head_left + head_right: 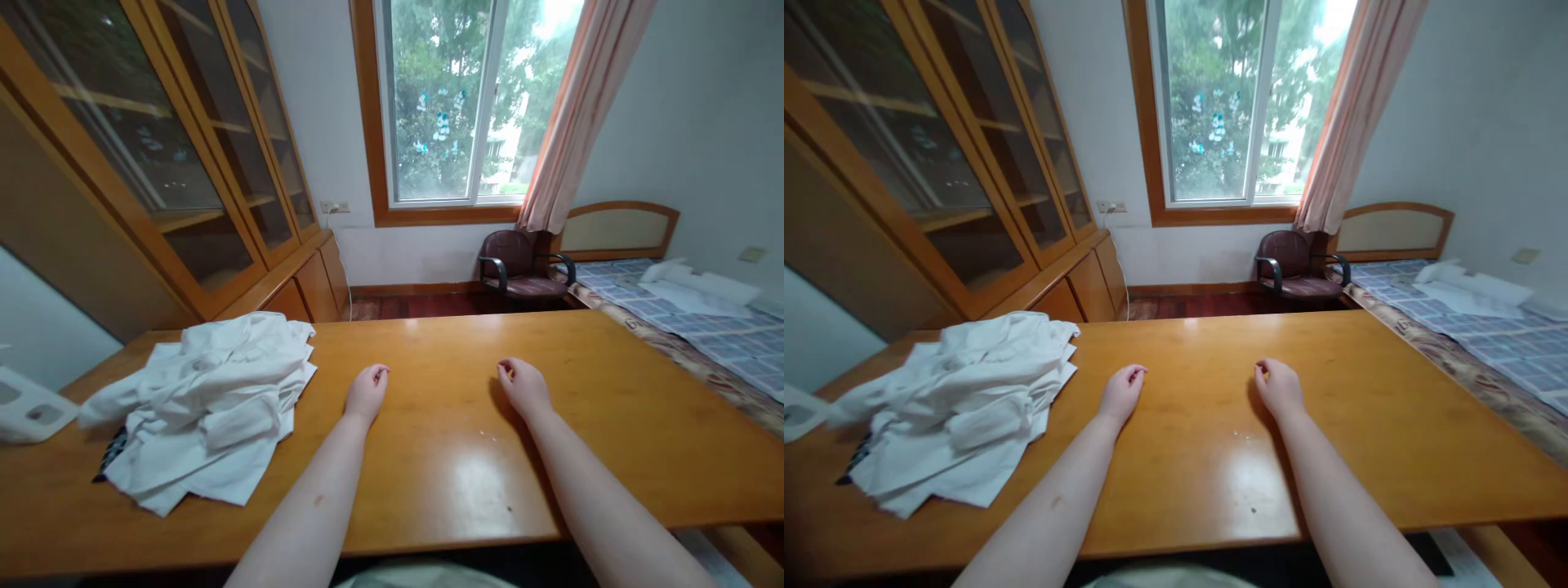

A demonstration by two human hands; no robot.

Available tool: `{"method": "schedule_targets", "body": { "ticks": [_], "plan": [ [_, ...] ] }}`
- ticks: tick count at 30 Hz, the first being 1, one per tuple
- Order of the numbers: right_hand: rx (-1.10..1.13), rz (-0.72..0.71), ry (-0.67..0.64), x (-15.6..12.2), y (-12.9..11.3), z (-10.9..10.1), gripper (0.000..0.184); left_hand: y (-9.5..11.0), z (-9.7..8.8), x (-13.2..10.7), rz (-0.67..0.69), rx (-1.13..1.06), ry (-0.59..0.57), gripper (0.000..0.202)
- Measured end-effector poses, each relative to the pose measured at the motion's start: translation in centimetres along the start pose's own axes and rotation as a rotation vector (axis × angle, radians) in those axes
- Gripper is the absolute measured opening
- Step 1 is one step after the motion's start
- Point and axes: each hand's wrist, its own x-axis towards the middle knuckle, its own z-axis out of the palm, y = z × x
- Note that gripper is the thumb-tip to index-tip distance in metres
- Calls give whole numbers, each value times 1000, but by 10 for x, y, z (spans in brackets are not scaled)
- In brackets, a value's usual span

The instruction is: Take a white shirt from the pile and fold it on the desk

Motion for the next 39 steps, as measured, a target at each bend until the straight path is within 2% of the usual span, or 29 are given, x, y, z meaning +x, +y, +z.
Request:
{"method": "schedule_targets", "body": {
  "ticks": [3,6,9,12,16,21,24,27,29,36,39],
  "plan": [
    [100,-45,-48,13,-24,14,29,11,10,8,-22,211,-81,28],
    [174,-8,-98,25,-50,38,39,21,29,16,-96,388,-89,48],
    [201,-97,22,30,-65,60,42,25,43,20,-147,486,-82,63],
    [178,-178,52,29,-66,71,46,24,47,19,-71,553,-82,66],
    [58,-123,-88,30,-65,75,71,24,44,17,40,580,-27,63],
    [-33,-67,-212,34,-68,79,87,22,43,21,-12,564,-25,67],
    [-61,-27,-276,39,-70,81,95,20,47,27,-73,570,-120,76],
    [-83,43,-371,46,-72,83,94,19,49,33,-158,573,-252,84],
    [-88,79,-388,49,-73,84,89,19,50,36,-175,575,-282,84],
    [-128,35,-381,46,-72,84,89,16,45,37,-148,524,-269,76],
    [-118,35,-349,45,-72,84,88,11,39,40,-137,458,-209,69]
  ]
}}
